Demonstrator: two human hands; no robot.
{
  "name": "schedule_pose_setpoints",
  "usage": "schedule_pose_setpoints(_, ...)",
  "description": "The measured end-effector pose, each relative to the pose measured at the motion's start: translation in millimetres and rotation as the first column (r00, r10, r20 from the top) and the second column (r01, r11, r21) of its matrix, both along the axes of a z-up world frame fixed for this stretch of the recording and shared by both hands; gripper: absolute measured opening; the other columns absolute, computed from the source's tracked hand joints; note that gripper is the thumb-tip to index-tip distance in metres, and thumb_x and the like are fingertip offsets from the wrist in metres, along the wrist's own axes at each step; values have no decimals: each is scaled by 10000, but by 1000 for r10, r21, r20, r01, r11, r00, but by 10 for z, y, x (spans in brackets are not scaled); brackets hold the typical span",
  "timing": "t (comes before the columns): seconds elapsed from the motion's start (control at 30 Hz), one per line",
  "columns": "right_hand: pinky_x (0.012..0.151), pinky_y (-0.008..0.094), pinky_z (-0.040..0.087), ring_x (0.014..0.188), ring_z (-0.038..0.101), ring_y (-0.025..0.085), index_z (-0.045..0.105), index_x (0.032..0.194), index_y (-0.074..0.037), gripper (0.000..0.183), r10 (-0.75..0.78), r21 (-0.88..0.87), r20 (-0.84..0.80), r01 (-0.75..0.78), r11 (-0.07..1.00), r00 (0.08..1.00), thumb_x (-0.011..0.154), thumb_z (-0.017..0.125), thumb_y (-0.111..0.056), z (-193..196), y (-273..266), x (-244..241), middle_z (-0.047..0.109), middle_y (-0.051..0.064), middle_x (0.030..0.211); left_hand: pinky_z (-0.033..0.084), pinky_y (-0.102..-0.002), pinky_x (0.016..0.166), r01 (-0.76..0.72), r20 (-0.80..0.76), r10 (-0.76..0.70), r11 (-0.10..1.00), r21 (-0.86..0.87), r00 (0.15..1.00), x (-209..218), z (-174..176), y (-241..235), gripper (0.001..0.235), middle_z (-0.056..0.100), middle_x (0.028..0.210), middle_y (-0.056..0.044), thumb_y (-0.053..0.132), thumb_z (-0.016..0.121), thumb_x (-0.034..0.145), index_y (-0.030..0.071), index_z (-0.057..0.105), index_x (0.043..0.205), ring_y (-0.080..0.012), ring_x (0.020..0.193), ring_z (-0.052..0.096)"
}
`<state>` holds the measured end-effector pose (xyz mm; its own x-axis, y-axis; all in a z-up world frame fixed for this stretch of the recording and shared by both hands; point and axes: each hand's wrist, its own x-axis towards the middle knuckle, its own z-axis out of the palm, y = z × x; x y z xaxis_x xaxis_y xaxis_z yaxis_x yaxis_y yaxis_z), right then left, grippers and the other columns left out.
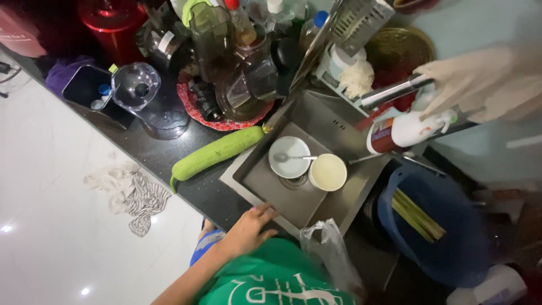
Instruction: Cutting a piece of raw meat into smaller chunks on a white cutting board.
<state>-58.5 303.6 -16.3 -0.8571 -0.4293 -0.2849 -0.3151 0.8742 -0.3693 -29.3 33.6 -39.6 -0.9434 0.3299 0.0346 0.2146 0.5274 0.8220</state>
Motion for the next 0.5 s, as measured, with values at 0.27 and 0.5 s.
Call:
schedule_pose_setpoints(0.27, 677, 382, 515, 750, 621, 273, 775, 737, -87, 126, -175, -289, -112, 137, 948, 978, 750, 787, -212, 212, -138, 6, 716, 85, 727, 376, -518, 1140, -208, -483, 12, 911, -355, 876, -601, 174, -355, 595, 416, 1542, -277, 174, 740, 820, 39, 578, 1377, -431, 1428, 410)
schedule_pose_setpoints(0.5, 620, 365, 505, 671, 634, 234, 731, 794, -36, 172, -289, -177, -195, 256, 950, 937, 831, 750, -204, 873, -637, 295, 640, 93, 750, 335, -560, 1111, -438, -413, 199, 637, -635, 888, -938, -156, -1091, 850, 377, 1521, -306, 213, 715, 725, 76, 406, 1505, -444, 1409, 398)
